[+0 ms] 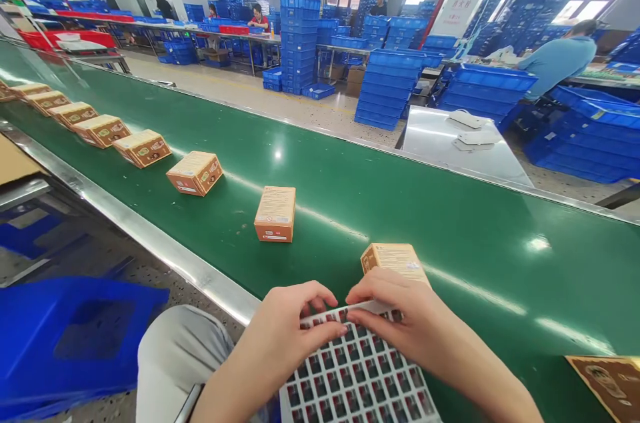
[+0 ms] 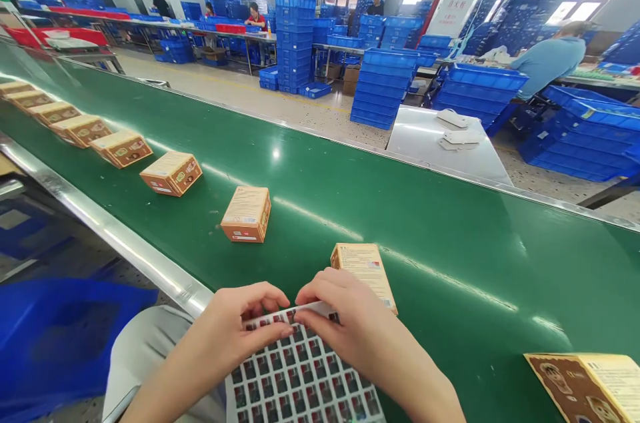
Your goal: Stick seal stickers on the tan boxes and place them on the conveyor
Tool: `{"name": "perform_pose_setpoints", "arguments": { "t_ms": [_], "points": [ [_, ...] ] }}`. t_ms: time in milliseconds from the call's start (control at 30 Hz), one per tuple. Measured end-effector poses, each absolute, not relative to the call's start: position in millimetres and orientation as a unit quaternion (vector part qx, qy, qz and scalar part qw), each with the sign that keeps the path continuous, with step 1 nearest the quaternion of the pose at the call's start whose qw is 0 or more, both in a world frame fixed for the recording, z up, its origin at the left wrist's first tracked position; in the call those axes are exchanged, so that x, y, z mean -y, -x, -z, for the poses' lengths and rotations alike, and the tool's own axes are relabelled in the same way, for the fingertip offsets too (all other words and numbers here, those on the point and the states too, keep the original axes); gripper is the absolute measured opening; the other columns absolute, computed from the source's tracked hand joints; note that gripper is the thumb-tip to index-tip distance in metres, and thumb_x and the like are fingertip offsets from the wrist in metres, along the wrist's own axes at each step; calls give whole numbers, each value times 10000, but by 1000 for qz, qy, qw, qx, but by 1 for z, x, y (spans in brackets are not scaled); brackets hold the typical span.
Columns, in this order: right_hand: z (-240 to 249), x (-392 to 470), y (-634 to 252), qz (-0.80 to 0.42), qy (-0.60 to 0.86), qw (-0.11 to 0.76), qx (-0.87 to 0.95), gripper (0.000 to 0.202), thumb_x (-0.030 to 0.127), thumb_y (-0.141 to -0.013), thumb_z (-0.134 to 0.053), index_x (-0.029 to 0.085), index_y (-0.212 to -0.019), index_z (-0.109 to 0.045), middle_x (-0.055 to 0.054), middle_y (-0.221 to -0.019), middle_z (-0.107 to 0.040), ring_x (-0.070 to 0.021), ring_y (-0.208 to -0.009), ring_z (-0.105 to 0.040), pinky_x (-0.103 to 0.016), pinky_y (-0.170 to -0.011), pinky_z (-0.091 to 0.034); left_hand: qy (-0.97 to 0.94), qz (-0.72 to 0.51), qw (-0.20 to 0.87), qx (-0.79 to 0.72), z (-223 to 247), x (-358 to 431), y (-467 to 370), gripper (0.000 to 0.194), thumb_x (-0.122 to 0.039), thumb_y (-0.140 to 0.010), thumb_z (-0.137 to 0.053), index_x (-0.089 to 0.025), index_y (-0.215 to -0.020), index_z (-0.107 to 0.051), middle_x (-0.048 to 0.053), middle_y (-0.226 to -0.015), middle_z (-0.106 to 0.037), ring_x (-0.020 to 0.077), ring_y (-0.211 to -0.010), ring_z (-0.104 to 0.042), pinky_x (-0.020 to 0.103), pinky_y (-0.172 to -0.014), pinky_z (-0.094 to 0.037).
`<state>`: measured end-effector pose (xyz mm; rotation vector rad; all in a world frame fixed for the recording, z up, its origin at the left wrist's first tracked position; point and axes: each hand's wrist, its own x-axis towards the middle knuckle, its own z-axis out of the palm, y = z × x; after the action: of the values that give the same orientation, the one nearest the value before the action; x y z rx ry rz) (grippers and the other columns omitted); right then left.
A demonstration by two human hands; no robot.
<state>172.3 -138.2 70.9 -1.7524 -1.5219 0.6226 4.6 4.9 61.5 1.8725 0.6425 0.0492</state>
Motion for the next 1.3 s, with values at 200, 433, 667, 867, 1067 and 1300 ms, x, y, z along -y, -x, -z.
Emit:
{"name": "perform_pose_setpoints", "arguments": {
  "t_ms": [200,433,667,867,1067,1300],
  "points": [
    [-61,136,-174,-232,687,331,603,154,129,-975,-629,239,-869,-612,49,-845,-638,-152,-809,-582,-291,-718,-453,-787,-2,543,-291,-64,-10,4,192,-350,-868,-657,-218,-753,-735,-40,-722,-722,142,-713,-597,241,-638,-410],
    [-49,122,-156,50,633,341,693,166,35,-1002,-507,167,-1025,-605,-77,-1075,-647,-236,-1012,-574,-484,-979,-389,-799,-31,510,-316,-65,-11,1,252,-402,-880,-620,-206,-742,-700,-38,-676,-664,146,-665,-525,275,-616,-363],
    [-51,120,-158,-97,642,464,602,96,174,-991,-581,245,-946,-627,-34,-1190,-658,-229,-1160,-576,-416,-970,-461,-806,-60,486,-332,-60,-25,12,250,-416,-888,-616,-217,-770,-711,-9,-719,-687,179,-704,-586,299,-633,-417],
    [-40,79,-191,-329,624,630,324,346,487,-891,-686,232,-1120,-636,-89,-1321,-630,-272,-1231,-588,-446,-1053,-462,-866,-109,428,-232,-53,-39,16,134,-302,-876,-663,-245,-760,-701,3,-1506,-523,307,-1427,-365,360,-802,-571],
    [-31,36,-202,-336,627,651,265,446,563,-767,-729,186,-998,-674,-96,-1141,-712,-281,-1117,-640,-397,-936,-518,-915,-91,365,-148,-36,-46,-2,100,-201,-850,-721,-208,-761,-676,22,-1629,-332,300,-1537,-221,597,-1266,-149],
    [-19,36,-205,-313,668,642,208,406,543,-708,-762,169,-856,-708,-80,-968,-737,-240,-897,-665,-320,-783,-521,-920,-90,348,-157,-35,-28,-13,129,-147,-851,-712,-199,-746,-658,18,-1600,-397,285,-1507,-310,551,-1245,-293]
  ]
}}
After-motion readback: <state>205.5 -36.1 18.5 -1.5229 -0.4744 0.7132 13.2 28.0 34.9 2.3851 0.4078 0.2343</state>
